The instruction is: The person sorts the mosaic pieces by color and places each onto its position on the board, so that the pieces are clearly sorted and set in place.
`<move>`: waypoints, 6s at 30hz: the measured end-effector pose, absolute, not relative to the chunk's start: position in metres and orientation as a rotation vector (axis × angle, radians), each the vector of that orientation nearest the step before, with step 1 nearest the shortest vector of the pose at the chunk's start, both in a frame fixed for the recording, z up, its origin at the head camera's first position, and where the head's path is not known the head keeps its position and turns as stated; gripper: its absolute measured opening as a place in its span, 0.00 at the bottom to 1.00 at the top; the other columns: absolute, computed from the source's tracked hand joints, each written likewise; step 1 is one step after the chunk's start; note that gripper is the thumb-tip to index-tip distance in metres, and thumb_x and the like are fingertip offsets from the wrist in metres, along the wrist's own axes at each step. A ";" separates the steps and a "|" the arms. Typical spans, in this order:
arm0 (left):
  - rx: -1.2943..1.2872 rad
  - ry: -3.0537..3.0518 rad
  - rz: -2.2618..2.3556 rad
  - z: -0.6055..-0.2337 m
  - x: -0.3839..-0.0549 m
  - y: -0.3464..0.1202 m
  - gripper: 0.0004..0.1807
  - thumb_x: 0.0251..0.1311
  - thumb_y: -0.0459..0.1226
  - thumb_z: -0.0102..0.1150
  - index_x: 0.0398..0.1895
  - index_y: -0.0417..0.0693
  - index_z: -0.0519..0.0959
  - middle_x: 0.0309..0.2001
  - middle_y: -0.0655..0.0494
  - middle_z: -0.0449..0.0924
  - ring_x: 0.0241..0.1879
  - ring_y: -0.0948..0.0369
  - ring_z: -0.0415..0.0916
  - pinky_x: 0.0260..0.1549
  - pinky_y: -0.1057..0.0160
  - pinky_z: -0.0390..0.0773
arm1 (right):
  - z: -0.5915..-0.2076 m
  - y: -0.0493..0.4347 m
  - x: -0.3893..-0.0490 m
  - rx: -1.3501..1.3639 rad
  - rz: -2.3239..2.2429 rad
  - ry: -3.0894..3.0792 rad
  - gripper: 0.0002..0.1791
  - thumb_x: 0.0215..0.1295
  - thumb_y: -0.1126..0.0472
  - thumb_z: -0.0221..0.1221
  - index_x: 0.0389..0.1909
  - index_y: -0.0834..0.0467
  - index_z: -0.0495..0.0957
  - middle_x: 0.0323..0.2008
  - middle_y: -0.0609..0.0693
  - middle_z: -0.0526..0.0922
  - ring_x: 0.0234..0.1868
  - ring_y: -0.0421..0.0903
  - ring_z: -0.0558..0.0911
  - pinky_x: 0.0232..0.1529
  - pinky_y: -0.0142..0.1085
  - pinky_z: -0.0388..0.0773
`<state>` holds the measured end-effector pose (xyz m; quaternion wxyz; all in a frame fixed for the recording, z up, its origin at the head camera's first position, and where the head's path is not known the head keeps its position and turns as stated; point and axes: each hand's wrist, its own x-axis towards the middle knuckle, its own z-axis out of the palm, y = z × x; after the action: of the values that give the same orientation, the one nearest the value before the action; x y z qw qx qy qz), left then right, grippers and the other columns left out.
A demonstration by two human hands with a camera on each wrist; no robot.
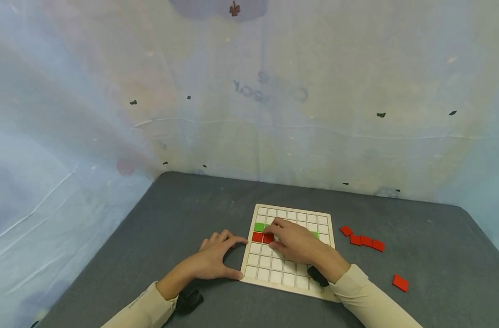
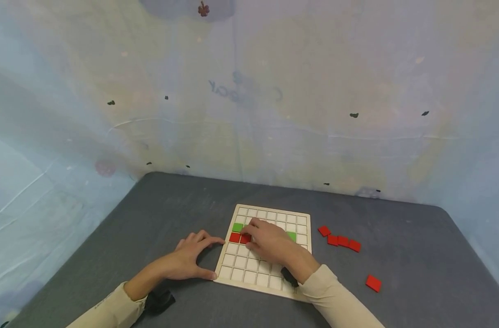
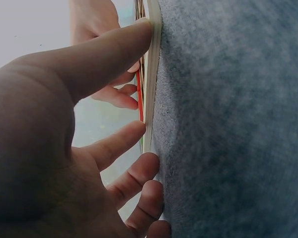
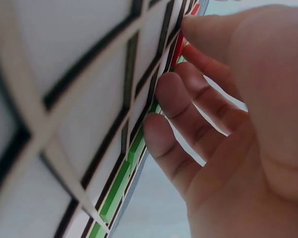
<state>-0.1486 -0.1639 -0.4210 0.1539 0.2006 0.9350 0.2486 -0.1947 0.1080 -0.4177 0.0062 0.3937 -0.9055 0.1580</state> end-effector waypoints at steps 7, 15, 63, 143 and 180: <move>0.584 2.674 0.730 -0.422 -0.147 -0.163 0.45 0.46 0.60 0.74 0.69 0.67 0.68 0.50 0.61 0.65 0.47 0.60 0.59 0.42 0.55 0.57 | -0.410 0.119 -0.190 1.233 0.509 -2.848 0.19 0.69 0.53 0.62 0.59 0.48 0.78 0.51 0.44 0.77 0.31 0.32 0.73 0.36 0.32 0.75; 0.587 2.678 0.733 -0.421 -0.148 -0.165 0.45 0.46 0.60 0.74 0.70 0.68 0.67 0.51 0.61 0.66 0.47 0.60 0.59 0.42 0.54 0.57 | -0.407 0.153 -0.184 1.183 0.501 -2.862 0.19 0.68 0.55 0.63 0.59 0.49 0.77 0.53 0.46 0.77 0.31 0.30 0.74 0.34 0.31 0.75; 0.569 2.682 0.742 -0.419 -0.147 -0.168 0.45 0.45 0.60 0.75 0.69 0.69 0.68 0.50 0.61 0.66 0.47 0.60 0.59 0.41 0.55 0.56 | -0.430 0.306 -0.126 0.875 0.270 -2.761 0.19 0.55 0.50 0.72 0.48 0.36 0.81 0.44 0.28 0.77 0.40 0.29 0.77 0.38 0.34 0.78; 0.607 2.666 0.743 -0.420 -0.146 -0.165 0.44 0.48 0.60 0.73 0.70 0.67 0.67 0.47 0.60 0.64 0.44 0.60 0.56 0.40 0.55 0.53 | -0.459 0.366 -0.090 0.587 0.337 -2.861 0.19 0.54 0.63 0.71 0.48 0.52 0.81 0.36 0.40 0.71 0.29 0.23 0.60 0.26 0.29 0.64; 0.620 2.676 0.736 -0.423 -0.147 -0.167 0.44 0.49 0.61 0.71 0.71 0.67 0.66 0.48 0.62 0.64 0.44 0.60 0.57 0.42 0.55 0.54 | -0.461 0.370 -0.096 0.710 0.336 -2.708 0.20 0.57 0.66 0.69 0.49 0.49 0.79 0.39 0.38 0.72 0.35 0.24 0.67 0.28 0.31 0.69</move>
<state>-0.1473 -0.1668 -0.4230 0.1481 0.2157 0.9306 0.2560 -0.0961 0.3695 -0.4609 0.1604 0.2484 -0.9480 0.1178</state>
